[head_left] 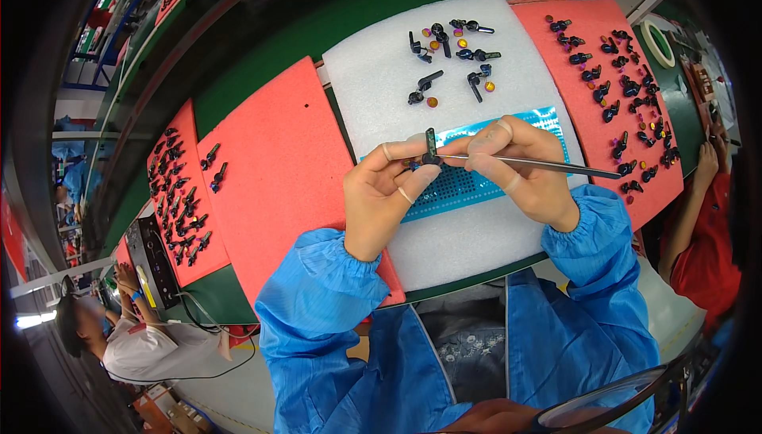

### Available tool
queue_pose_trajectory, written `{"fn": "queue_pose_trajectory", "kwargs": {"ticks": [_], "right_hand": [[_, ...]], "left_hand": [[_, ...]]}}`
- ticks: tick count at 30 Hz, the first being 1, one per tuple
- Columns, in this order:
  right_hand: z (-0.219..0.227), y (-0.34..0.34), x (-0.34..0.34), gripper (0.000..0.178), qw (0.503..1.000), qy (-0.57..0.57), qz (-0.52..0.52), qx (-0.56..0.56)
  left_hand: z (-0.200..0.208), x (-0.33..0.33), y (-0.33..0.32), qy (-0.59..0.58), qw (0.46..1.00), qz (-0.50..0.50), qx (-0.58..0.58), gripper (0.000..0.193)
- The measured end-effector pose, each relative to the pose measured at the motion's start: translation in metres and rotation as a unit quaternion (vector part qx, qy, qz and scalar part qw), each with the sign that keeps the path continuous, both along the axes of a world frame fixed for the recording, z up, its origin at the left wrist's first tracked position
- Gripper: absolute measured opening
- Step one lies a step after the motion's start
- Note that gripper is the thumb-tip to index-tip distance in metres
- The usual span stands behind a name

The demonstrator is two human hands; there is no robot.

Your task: Manually assemble small electronic components into a tray using tweezers.

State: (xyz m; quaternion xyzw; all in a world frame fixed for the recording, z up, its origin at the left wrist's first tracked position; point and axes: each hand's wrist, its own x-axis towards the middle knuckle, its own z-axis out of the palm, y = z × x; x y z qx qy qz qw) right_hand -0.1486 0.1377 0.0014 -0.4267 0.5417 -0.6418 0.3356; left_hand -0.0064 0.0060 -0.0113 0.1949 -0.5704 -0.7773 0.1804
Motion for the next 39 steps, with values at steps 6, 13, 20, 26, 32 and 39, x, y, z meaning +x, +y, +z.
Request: {"fn": "queue_pose_trajectory", "kwargs": {"ticks": [6, 13, 20, 26, 32, 39], "right_hand": [[-0.001, 0.0, 0.0, 0.009, 1.0, -0.008, -0.002, -0.01], [0.005, 0.004, -0.022, 0.01, 0.988, -0.094, -0.058, 0.11], [-0.007, 0.006, -0.028, 0.012, 0.977, -0.064, -0.03, 0.204], [-0.009, 0.007, -0.028, 0.012, 0.976, -0.052, -0.023, 0.209], [-0.012, 0.007, -0.028, 0.013, 0.977, -0.037, -0.015, 0.209], [0.0, 0.005, -0.028, 0.013, 0.976, -0.064, 0.011, 0.208]], "left_hand": [[0.001, 0.001, 0.002, 0.008, 1.0, 0.003, 0.0, 0.029], [0.0, -0.001, 0.0, -0.015, 0.999, 0.039, -0.029, 0.029], [0.001, -0.002, 0.002, -0.013, 0.998, 0.05, -0.03, 0.03], [0.001, -0.001, 0.002, -0.018, 0.998, 0.052, -0.037, 0.03], [0.002, -0.001, 0.001, -0.021, 0.998, 0.051, -0.036, 0.03], [0.005, -0.001, 0.001, -0.008, 0.997, 0.064, -0.033, 0.03]]}}
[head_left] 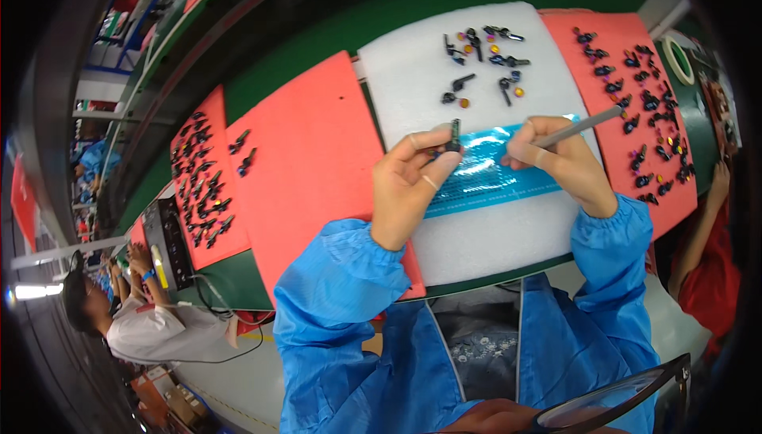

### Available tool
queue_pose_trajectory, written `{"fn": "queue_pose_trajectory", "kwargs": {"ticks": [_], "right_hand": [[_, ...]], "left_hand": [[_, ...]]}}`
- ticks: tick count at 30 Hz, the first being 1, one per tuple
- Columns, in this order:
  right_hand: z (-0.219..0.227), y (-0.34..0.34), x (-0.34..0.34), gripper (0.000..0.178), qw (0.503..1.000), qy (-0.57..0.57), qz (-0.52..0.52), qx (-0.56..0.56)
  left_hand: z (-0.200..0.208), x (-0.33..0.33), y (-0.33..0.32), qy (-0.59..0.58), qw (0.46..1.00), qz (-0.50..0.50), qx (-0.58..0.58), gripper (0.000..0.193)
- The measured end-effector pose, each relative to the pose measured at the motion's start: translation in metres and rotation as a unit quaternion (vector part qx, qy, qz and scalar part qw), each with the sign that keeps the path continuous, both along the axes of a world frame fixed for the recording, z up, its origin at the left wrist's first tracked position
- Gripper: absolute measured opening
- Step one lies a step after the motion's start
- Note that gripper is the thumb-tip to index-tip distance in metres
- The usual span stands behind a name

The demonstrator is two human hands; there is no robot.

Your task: Manually assemble small electronic components into a tray using tweezers.

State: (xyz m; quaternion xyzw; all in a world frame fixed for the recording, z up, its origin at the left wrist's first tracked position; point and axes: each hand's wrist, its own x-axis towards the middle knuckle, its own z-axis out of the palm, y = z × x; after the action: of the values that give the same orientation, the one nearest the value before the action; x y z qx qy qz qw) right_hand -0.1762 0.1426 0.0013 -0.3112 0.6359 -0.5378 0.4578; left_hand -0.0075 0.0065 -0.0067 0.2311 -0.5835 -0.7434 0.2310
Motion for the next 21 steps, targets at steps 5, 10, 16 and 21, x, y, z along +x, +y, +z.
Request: {"fn": "queue_pose_trajectory", "kwargs": {"ticks": [5, 10, 16, 21], "right_hand": [[-0.001, -0.001, 0.001, 0.013, 0.999, -0.023, -0.026, 0.022], [-0.004, 0.001, -0.001, 0.012, 0.998, -0.05, -0.035, 0.011], [-0.003, -0.002, 0.001, 0.011, 0.998, -0.055, -0.032, 0.013], [-0.002, -0.002, 0.001, 0.011, 0.998, -0.056, -0.028, 0.008]], "left_hand": [[0.006, 0.012, -0.02, -0.007, 0.996, 0.0, -0.084, 0.03], [0.02, 0.056, -0.067, -0.152, 0.923, 0.033, -0.353, 0.026], [0.01, 0.158, -0.144, -0.29, 0.841, 0.151, -0.431, 0.016], [0.003, 0.181, -0.164, -0.344, 0.813, 0.157, -0.443, 0.013]]}}
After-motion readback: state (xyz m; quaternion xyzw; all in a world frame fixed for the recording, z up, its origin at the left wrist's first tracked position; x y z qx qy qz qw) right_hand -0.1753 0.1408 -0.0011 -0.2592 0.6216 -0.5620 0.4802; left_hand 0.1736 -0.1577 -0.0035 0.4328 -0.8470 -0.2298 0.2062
